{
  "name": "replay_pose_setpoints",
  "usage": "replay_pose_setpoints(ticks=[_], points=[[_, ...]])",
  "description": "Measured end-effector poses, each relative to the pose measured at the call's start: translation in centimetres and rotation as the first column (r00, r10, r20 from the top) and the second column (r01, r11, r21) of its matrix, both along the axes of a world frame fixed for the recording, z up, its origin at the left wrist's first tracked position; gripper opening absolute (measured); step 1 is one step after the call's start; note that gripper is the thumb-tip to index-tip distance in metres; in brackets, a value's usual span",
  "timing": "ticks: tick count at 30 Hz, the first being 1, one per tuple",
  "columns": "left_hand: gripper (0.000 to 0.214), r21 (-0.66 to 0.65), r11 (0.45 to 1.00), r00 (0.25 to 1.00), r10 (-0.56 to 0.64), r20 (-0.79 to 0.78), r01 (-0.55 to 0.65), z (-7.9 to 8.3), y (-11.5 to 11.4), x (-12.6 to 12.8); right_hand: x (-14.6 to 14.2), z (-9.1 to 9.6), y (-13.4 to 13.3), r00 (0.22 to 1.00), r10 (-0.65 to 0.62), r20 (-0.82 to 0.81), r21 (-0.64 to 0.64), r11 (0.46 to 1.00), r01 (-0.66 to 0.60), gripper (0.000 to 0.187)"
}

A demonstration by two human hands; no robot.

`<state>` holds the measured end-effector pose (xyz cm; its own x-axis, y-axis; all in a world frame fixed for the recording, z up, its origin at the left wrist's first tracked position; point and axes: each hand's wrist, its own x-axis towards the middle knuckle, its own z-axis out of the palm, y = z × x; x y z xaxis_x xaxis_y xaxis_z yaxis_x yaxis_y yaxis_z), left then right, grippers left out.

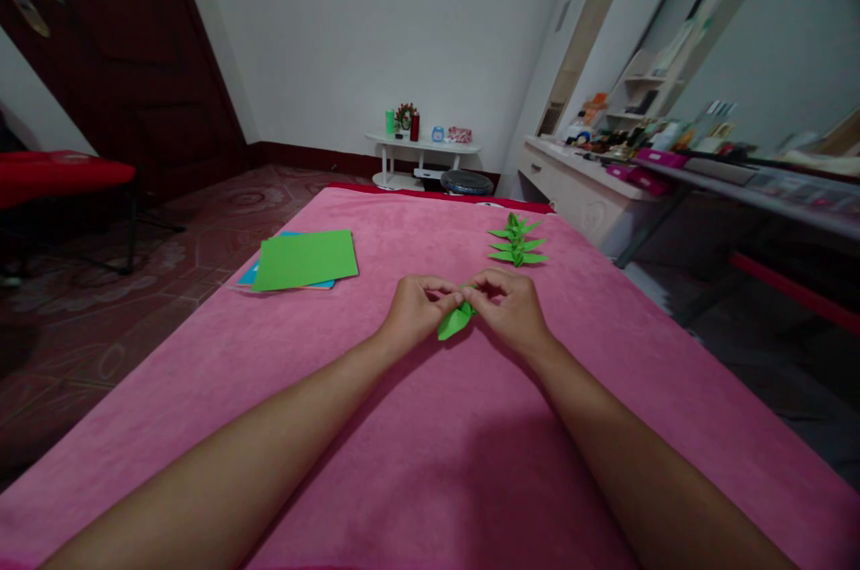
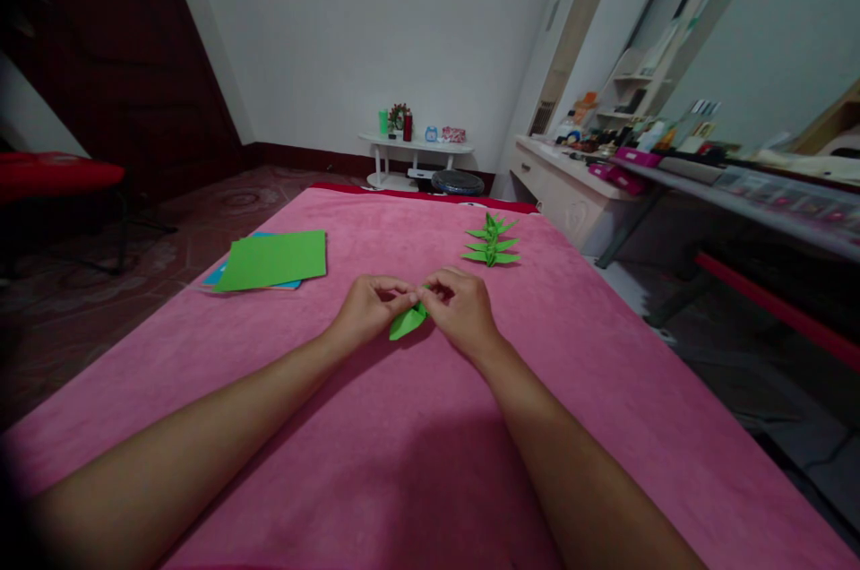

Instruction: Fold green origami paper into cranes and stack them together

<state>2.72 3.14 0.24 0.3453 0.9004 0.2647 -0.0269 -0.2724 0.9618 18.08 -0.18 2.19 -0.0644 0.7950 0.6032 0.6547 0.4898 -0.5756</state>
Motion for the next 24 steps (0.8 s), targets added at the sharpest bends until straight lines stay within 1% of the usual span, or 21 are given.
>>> replay_pose_setpoints(ticks=[3,6,12,19,21,24], points=[[0.016,0.012,1.0,1.0,0.007,-0.006,-0.007,-0.04,-0.05,0.11,-0.06,0.08,-0.29,0.997,-0.008,0.071,0.054,0.999,0.005,0.013],[0.015,0.003,1.0,1.0,0.001,-0.015,-0.001,0.05,-0.08,0.15,-0.03,0.03,-0.52,0.994,-0.01,0.108,0.088,0.996,0.001,0.016],[0.014,-0.047,0.999,0.999,-0.004,-0.034,0.002,0.0,0.31,0.12,0.27,0.11,-0.55,0.991,-0.015,0.13,0.055,0.998,0.008,0.018],[0.014,-0.012,1.0,0.999,-0.005,-0.032,0.005,-0.45,0.5,0.22,0.49,-0.32,-0.32,0.98,-0.043,0.193,0.039,0.999,0.036,0.025],[0.012,-0.018,1.0,1.0,0.009,-0.014,-0.01,-0.38,0.53,0.21,0.55,-0.27,-0.26,0.983,-0.066,0.174,0.032,0.998,0.061,0.026],[0.012,-0.087,0.996,1.0,0.007,0.025,-0.005,-0.07,0.62,0.12,0.89,-0.15,0.22,0.992,-0.126,0.022,0.052,0.991,0.125,0.031]])
